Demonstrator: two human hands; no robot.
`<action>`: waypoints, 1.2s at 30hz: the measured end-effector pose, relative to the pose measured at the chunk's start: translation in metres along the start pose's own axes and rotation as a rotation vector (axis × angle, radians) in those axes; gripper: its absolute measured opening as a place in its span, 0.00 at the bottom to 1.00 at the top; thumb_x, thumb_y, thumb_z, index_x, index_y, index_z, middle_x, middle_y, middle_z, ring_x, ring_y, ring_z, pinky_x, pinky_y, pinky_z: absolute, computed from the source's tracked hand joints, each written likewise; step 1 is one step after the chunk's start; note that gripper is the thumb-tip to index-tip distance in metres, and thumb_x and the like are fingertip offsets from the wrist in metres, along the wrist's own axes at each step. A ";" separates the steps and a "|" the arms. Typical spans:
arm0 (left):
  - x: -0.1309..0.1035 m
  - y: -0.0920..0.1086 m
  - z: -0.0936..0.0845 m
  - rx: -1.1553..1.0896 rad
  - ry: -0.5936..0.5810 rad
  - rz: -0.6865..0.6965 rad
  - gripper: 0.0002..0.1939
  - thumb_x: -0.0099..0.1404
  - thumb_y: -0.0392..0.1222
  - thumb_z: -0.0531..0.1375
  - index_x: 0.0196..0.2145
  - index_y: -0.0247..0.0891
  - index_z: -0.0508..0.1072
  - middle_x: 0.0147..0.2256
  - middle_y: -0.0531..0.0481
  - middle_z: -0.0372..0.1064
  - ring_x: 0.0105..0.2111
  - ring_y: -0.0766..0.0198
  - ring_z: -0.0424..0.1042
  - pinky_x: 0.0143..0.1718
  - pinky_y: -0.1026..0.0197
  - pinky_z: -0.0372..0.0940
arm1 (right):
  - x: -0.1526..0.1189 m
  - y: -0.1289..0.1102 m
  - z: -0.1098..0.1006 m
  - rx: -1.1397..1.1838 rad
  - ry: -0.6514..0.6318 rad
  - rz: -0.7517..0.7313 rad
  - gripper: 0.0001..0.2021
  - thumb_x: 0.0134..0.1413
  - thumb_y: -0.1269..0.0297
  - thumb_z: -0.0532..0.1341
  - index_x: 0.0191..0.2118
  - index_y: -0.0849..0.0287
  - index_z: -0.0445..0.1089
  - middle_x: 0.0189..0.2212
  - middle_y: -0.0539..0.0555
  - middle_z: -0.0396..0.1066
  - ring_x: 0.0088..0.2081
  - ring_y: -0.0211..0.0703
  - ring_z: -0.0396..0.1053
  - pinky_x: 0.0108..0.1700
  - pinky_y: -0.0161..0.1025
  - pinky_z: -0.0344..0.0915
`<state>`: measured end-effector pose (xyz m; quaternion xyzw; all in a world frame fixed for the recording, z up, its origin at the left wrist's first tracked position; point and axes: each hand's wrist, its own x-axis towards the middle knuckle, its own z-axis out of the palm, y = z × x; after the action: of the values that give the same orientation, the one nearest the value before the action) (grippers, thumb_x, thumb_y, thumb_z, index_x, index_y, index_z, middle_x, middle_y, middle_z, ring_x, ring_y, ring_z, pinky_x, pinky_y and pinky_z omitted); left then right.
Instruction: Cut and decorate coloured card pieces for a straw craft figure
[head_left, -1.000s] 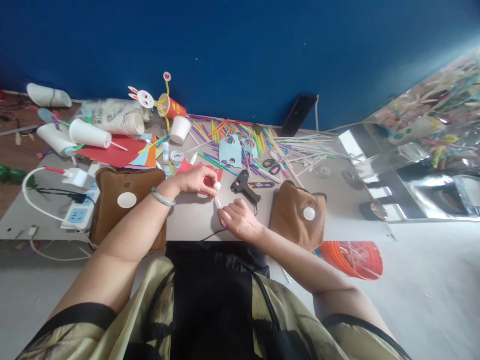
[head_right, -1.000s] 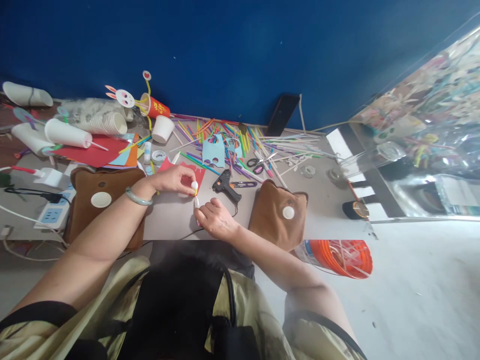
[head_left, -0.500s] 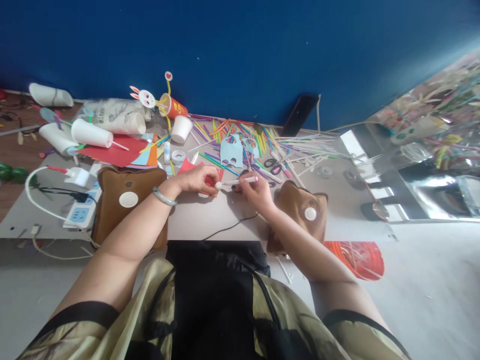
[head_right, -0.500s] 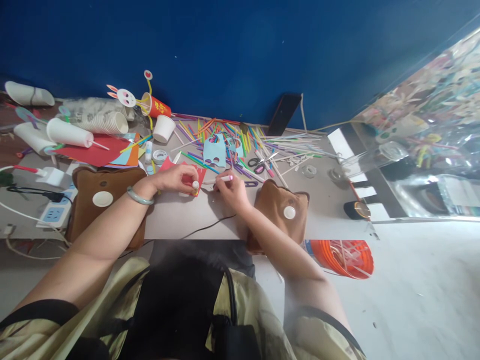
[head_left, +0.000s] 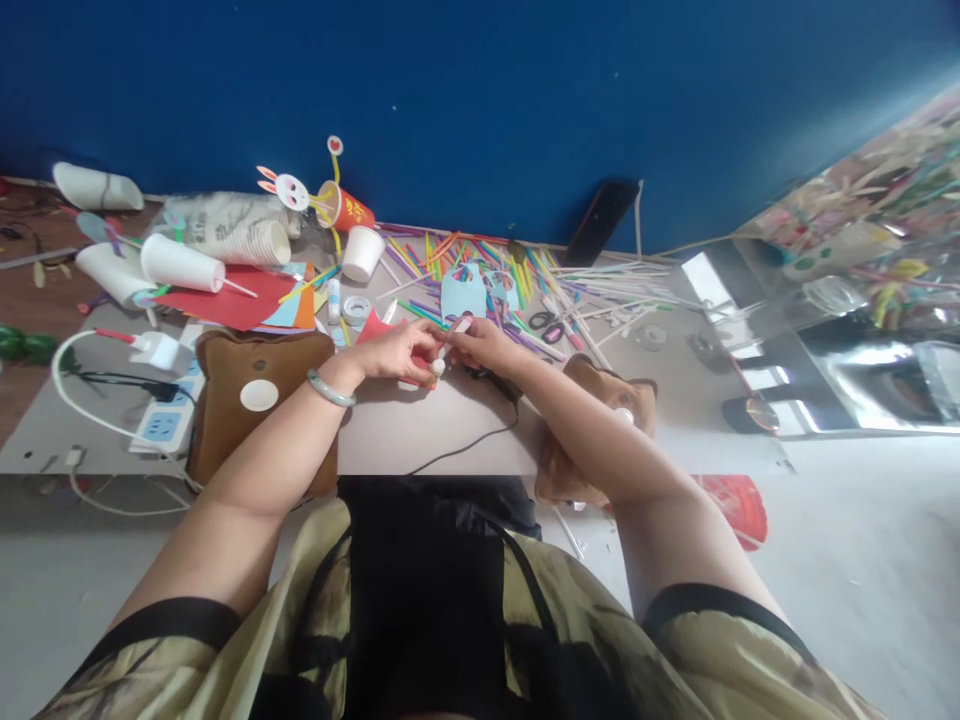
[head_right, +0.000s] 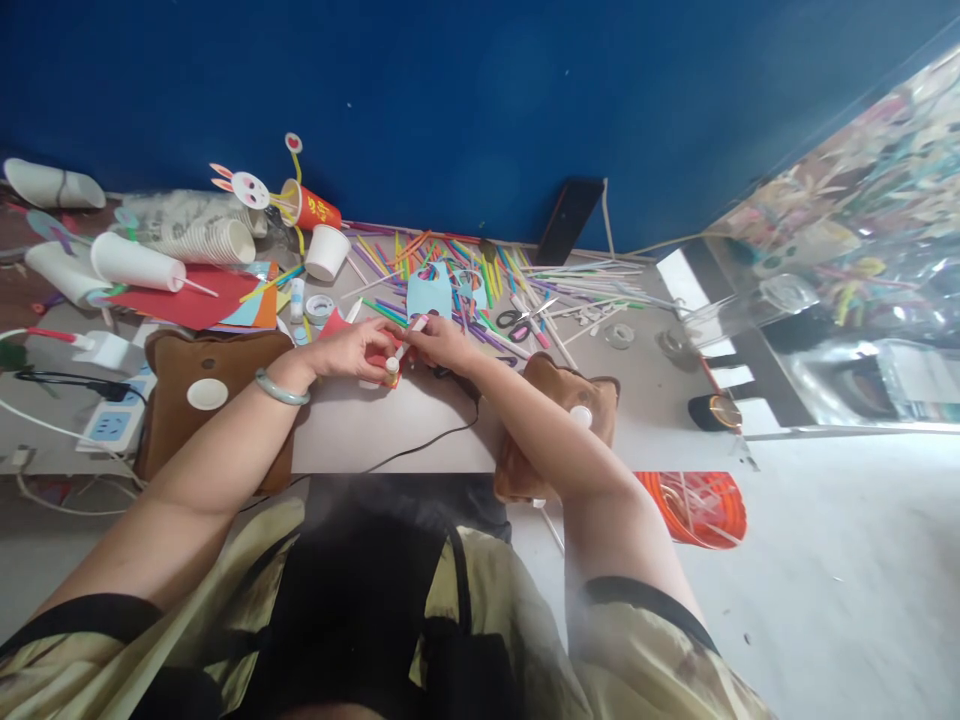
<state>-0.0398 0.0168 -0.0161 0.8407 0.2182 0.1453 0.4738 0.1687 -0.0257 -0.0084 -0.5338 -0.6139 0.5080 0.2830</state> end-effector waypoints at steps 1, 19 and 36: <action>0.000 0.000 0.000 0.009 0.002 0.003 0.11 0.50 0.44 0.69 0.29 0.36 0.76 0.50 0.45 0.64 0.52 0.55 0.67 0.55 0.55 0.63 | 0.003 -0.001 -0.001 -0.016 -0.037 -0.012 0.19 0.57 0.51 0.62 0.25 0.61 0.67 0.15 0.48 0.68 0.14 0.29 0.56 0.17 0.30 0.49; 0.001 0.003 0.000 0.025 0.012 -0.027 0.11 0.50 0.46 0.68 0.26 0.36 0.76 0.43 0.47 0.65 0.40 0.61 0.68 0.42 0.60 0.65 | 0.030 -0.014 -0.006 -0.055 -0.293 -0.056 0.08 0.54 0.70 0.56 0.26 0.63 0.69 0.14 0.44 0.63 0.14 0.28 0.53 0.16 0.28 0.47; -0.001 0.007 0.000 0.011 0.030 -0.047 0.11 0.51 0.46 0.68 0.27 0.35 0.76 0.46 0.47 0.66 0.39 0.62 0.69 0.42 0.61 0.66 | 0.033 -0.023 -0.009 -0.097 -0.375 -0.101 0.10 0.55 0.71 0.55 0.26 0.64 0.70 0.12 0.43 0.62 0.15 0.28 0.54 0.17 0.26 0.50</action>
<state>-0.0387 0.0130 -0.0105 0.8355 0.2459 0.1456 0.4693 0.1597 0.0102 0.0091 -0.4115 -0.7055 0.5536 0.1627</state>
